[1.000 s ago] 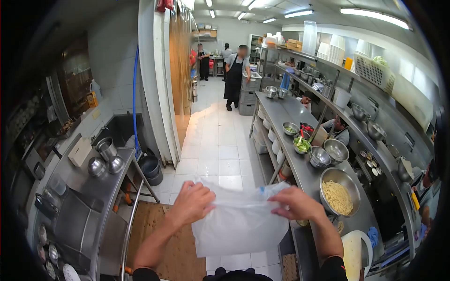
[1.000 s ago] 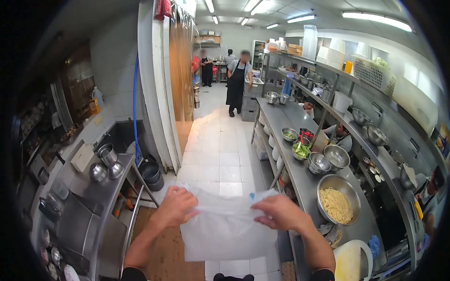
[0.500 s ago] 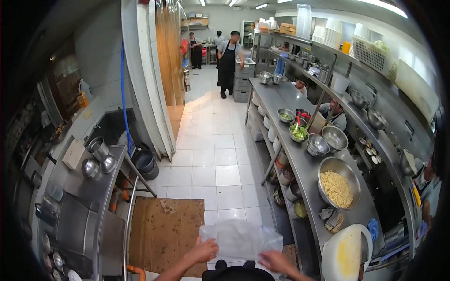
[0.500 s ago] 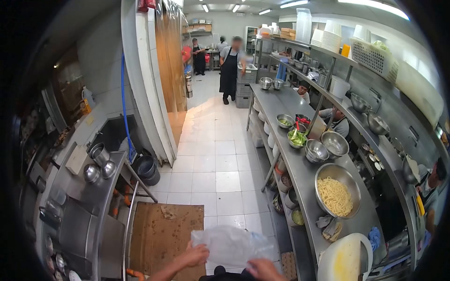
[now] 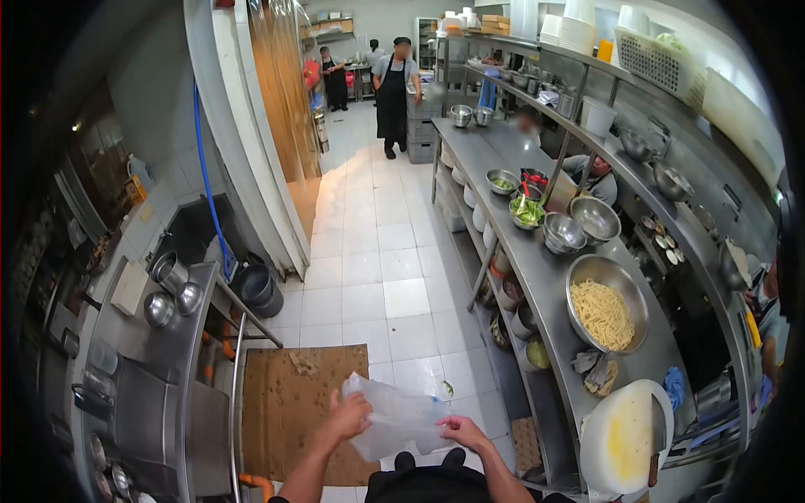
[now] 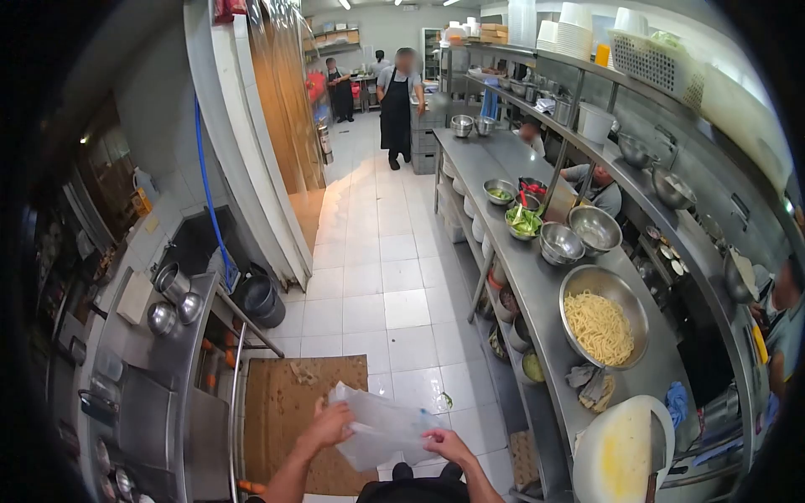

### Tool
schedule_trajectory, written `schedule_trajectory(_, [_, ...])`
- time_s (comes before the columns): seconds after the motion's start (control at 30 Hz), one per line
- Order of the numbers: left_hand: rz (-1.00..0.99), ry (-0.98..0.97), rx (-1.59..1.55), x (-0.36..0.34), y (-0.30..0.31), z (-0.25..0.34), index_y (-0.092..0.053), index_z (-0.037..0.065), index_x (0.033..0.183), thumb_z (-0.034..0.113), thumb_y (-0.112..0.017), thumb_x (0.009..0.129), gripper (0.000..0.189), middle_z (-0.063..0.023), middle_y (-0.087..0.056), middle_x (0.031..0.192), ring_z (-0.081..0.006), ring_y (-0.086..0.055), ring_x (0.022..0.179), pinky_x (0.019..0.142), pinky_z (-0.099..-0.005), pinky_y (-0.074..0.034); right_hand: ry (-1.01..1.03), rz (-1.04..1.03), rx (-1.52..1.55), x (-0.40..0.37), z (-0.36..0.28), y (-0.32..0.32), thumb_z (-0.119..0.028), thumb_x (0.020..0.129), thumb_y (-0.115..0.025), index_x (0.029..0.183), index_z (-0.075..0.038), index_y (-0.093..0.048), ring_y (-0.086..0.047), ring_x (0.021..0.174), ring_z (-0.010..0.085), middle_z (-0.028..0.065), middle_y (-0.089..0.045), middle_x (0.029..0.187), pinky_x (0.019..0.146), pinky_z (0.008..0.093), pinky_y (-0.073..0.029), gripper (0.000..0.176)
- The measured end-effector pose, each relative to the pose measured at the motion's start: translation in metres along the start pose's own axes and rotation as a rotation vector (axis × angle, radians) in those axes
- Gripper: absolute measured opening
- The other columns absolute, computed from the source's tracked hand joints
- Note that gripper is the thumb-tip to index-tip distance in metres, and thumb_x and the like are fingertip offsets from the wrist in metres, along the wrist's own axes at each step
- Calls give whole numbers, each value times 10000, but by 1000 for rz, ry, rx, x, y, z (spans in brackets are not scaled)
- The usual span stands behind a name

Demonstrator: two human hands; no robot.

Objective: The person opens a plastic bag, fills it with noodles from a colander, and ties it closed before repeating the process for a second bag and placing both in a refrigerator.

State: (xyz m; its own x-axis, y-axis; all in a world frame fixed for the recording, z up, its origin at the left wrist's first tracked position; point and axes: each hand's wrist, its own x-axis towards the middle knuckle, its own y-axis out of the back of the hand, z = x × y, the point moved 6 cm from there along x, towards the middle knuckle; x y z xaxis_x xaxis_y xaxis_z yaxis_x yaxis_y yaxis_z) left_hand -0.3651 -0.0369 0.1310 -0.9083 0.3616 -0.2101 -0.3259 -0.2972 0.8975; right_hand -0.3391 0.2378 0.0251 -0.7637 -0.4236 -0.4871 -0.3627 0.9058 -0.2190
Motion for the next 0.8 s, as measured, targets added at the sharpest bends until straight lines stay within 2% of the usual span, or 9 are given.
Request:
schedule_trajectory(0.17, [159, -120, 210, -1, 125, 50, -583, 125, 846, 170, -704, 675, 214, -25, -558, 987, -196, -455, 1160, 986, -650, -180, 660, 129, -1334, -31, -188, -26, -156, 717, -676, 941, -94, -641, -560, 750, 258, 93, -588, 775, 694, 362, -445, 235])
schedule_trajectory(0.27, [435, -303, 185, -20, 160, 93, -554, 119, 804, 157, -705, 649, 219, -28, -545, 974, -194, -469, 1127, 984, -609, -211, 1000, 221, -1201, -83, -262, -45, -207, 689, -697, 914, -110, -624, -548, 817, 289, 97, -597, 864, 714, 368, -433, 256])
schedule_trajectory(0.37, [534, -403, 72, -26, 97, 85, -540, 129, 813, 158, -702, 634, 243, -22, -574, 908, -220, -534, 1033, 966, -544, -255, 908, 51, -1446, -82, -220, -52, -240, 715, -674, 888, -106, -604, -549, 912, 270, 99, -592, 961, 750, 375, -430, 230])
schedule_trajectory(0.4, [386, -372, 57, -18, 49, 69, -545, 131, 828, 170, -698, 648, 239, -20, -596, 888, -230, -562, 988, 956, -522, -263, 774, -4, -1554, -69, -174, -36, -212, 718, -653, 854, -94, -620, -577, 815, 301, 124, -613, 862, 701, 413, -453, 183])
schedule_trajectory(0.47, [-435, -142, 103, -22, -41, 38, -555, 121, 860, 179, -677, 684, 223, -34, -615, 867, -235, -575, 961, 955, -524, -263, -67, -424, -1800, -48, -89, 2, -187, 718, -627, 831, -98, -629, -585, 781, 301, 122, -613, 793, 676, 422, -461, 144])
schedule_trajectory(0.57, [-365, -169, 168, -6, -22, 37, -579, 119, 895, 204, -650, 732, 197, -50, -628, 905, -222, -573, 984, 954, -569, -255, 150, -198, -1900, -46, -123, 8, -139, 705, -606, 793, -108, -628, -590, 742, 302, 111, -617, 760, 631, 425, -464, 96])
schedule_trajectory(0.7, [743, -370, 182, -16, 165, 94, -572, 134, 790, 200, -661, 697, 144, -16, -628, 881, -184, -552, 963, 957, -553, -239, 618, 499, -1720, -98, -294, -17, -130, 670, -623, 825, -141, -628, -562, 772, 258, 74, -613, 823, 682, 386, -398, 156])
schedule_trajectory(0.73, [750, -378, 182, -21, 174, 102, -572, 134, 790, 200, -661, 697, 144, -16, -628, 881, -184, -552, 963, 957, -553, -239, 808, 669, -1590, -122, -319, -28, -132, 658, -643, 842, -141, -621, -550, 766, 252, 63, -606, 830, 693, 384, -387, 186])
schedule_trajectory(0.8, [1318, -465, 163, -53, 195, 112, -566, 135, 757, 192, -662, 683, 134, 1, -632, 915, -198, -536, 947, 962, -552, -234, 1069, 882, -1474, -156, -335, -39, -120, 615, -694, 902, -122, -602, -524, 755, 241, 34, -592, 842, 725, 375, -365, 302])
